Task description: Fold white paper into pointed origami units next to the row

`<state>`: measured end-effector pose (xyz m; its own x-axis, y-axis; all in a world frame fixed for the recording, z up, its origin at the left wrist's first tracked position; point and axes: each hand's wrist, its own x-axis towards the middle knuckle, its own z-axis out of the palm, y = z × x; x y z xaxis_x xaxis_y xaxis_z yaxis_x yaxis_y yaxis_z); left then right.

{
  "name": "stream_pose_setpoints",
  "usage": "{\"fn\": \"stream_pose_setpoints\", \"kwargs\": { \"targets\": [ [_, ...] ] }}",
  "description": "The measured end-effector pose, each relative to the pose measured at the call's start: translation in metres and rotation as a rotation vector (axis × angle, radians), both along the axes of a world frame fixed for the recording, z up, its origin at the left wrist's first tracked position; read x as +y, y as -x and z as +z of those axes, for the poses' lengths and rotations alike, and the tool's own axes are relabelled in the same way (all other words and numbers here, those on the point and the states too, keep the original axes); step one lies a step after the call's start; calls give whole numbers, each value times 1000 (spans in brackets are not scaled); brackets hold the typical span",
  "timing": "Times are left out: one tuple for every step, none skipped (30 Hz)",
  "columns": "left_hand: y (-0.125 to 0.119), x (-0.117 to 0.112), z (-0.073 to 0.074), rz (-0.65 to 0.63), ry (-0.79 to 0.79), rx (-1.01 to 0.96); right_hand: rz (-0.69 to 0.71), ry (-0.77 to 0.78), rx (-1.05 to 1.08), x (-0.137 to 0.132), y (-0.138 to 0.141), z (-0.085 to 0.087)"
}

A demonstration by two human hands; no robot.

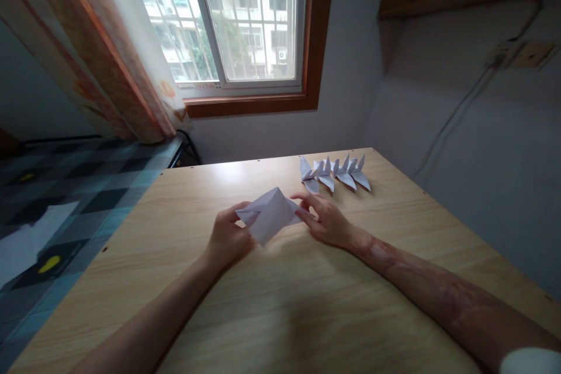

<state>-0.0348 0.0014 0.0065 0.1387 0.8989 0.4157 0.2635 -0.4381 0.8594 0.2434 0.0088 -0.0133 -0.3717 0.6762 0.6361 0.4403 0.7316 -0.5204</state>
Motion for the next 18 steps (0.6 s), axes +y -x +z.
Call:
{"fn": "stream_pose_setpoints", "kwargs": {
  "targets": [
    [1, 2, -1, -18, 24, -20, 9, 9, -1, 0, 0, 0],
    [3, 4, -2, -31, 46, -42, 20, 21, -4, 0, 0, 0],
    [4, 5, -2, -33, 68, -67, 32, 35, -8, -1, -1, 0],
    [5, 7, -2, -26, 91, -88, 44, 50, -17, 0, -1, 0],
    [5, 9, -3, -16, 114, -99, 54, 67, -30, 0, -1, 0],
    [6, 11, -3, -2, 132, -97, 61, 85, -47, 0, -2, 0],
    [6, 12, -3, 12, 145, -79, 62, 100, -67, 0, -2, 0],
    [6, 13, -3, 25, 153, -46, 56, 108, -87, 1, -2, -1],
    [6, 14, -3, 31, 158, -2, 44, 107, -105, 1, -1, -1],
    [6, 14, -2, 30, 164, 46, 28, 94, -121, 2, -1, -1],
    [6, 14, -2, 27, 165, 96, 14, 73, -136, 2, -1, -1],
    [6, 13, -2, 24, 160, 147, 3, 47, -151, 2, -1, -1],
    [6, 13, -1, 27, 147, 200, 1, 23, -168, 1, 0, 0],
    [7, 12, 0, 38, 125, 257, 4, 1, -182, 1, 0, 0],
    [7, 11, 1, 55, 98, 318, 11, -15, -197, 0, 0, 2],
    [7, 10, 2, 73, 70, 378, 19, -26, -214, -1, 1, 3],
    [7, 9, 3, 86, 44, 432, 28, -35, -231, -2, 1, 4],
    [6, 8, 4, 97, 23, 483, 37, -42, -246, -2, 1, 5]
  ]
}}
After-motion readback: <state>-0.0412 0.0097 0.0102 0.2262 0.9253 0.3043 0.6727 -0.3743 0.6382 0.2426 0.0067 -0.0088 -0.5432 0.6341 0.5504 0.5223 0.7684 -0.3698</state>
